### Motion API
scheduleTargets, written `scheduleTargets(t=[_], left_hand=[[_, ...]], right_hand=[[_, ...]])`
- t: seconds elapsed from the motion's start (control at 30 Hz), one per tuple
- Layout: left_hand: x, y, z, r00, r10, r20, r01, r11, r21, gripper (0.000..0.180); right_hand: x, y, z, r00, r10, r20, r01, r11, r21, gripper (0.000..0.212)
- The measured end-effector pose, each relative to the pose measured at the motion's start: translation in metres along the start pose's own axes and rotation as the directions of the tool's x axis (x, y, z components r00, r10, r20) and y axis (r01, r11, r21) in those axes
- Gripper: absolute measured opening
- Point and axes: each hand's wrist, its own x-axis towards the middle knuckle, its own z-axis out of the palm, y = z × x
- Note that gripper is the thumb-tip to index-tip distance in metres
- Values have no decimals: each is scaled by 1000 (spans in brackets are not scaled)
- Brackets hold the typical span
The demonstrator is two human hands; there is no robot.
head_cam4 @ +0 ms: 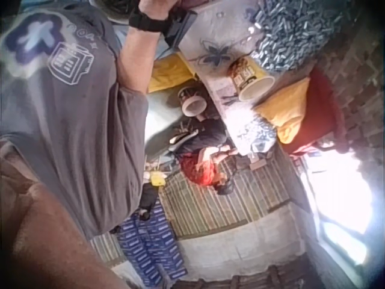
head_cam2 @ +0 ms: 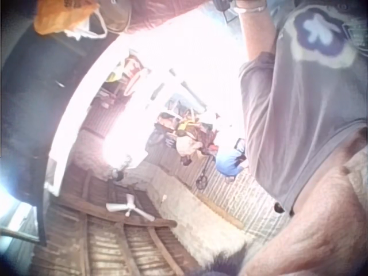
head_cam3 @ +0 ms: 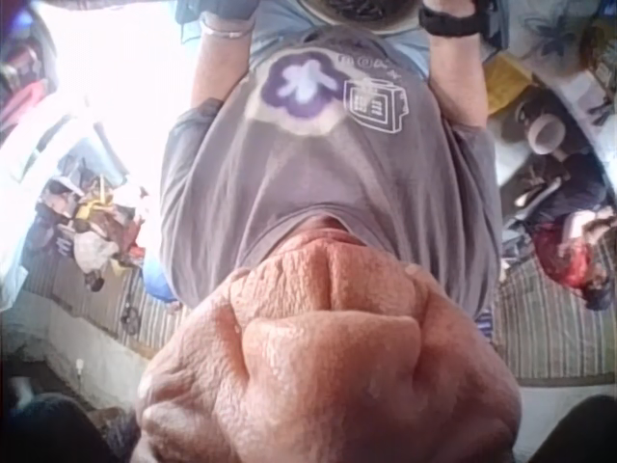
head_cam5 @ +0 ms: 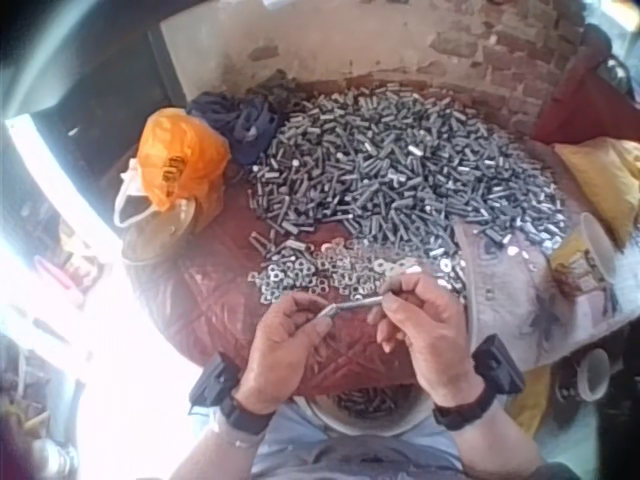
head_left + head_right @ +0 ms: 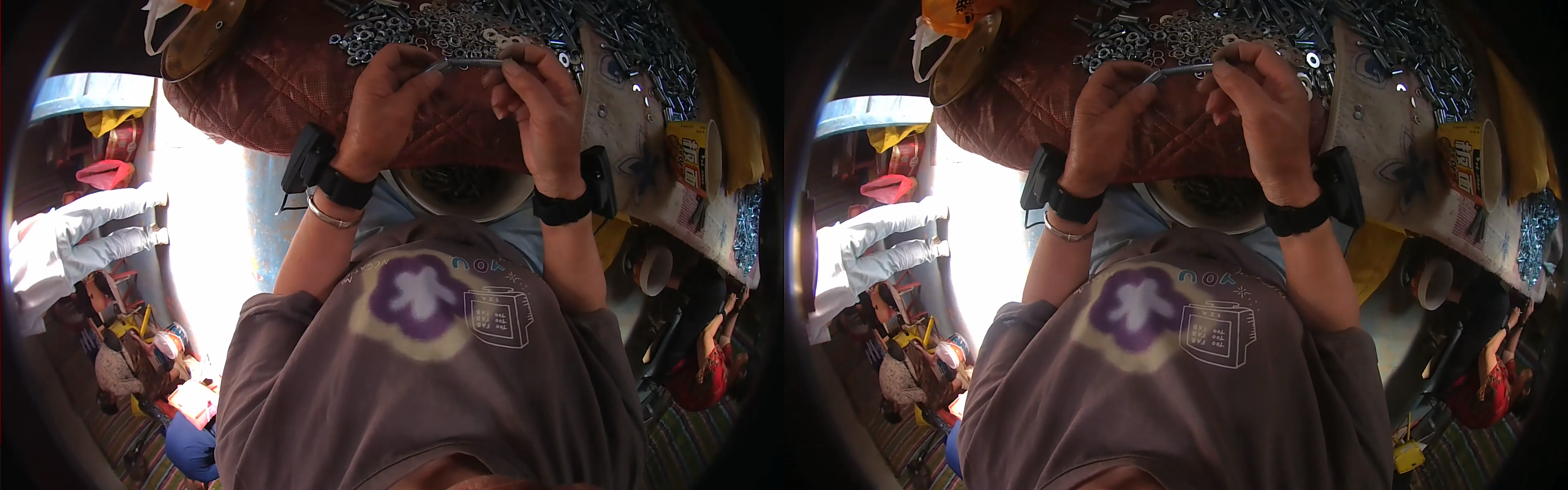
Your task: Manually assembling large metal bolts by sliding multiple washers onto each bolt and then placing them into a container.
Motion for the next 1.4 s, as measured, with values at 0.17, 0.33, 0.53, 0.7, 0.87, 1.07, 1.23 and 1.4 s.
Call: scheduleTargets(t=[0.17,0.33,0.53,0.7,0.87,1.07,1.23,1.4], left_hand=[[3,4,0,999,-6,-36,1,991,-136,12],[6,-2,10,987,-154,-54,129,940,-316,10],[1,-11,7,958,-237,162,283,696,-660,12],[3,-26,10,940,-290,178,319,572,-755,11],[7,-19,11,926,-355,124,324,583,-745,11],[7,-30,-6,901,-394,182,397,579,-712,19],[5,-12,-5,876,-474,85,453,750,-481,22],[17,-19,-13,976,-214,42,214,908,-361,13]], right_hand=[[-1,8,1,998,67,-16,-67,998,0,14],[-7,11,17,993,117,11,-117,993,-18,15],[-4,9,20,979,197,57,-185,968,-170,12],[1,14,22,980,192,52,-177,960,-215,14],[7,23,18,995,43,92,9,862,-507,17],[11,31,13,895,-260,362,444,476,-759,21],[10,35,12,928,-192,321,373,528,-763,21],[14,37,11,963,-127,236,265,584,-767,20]])
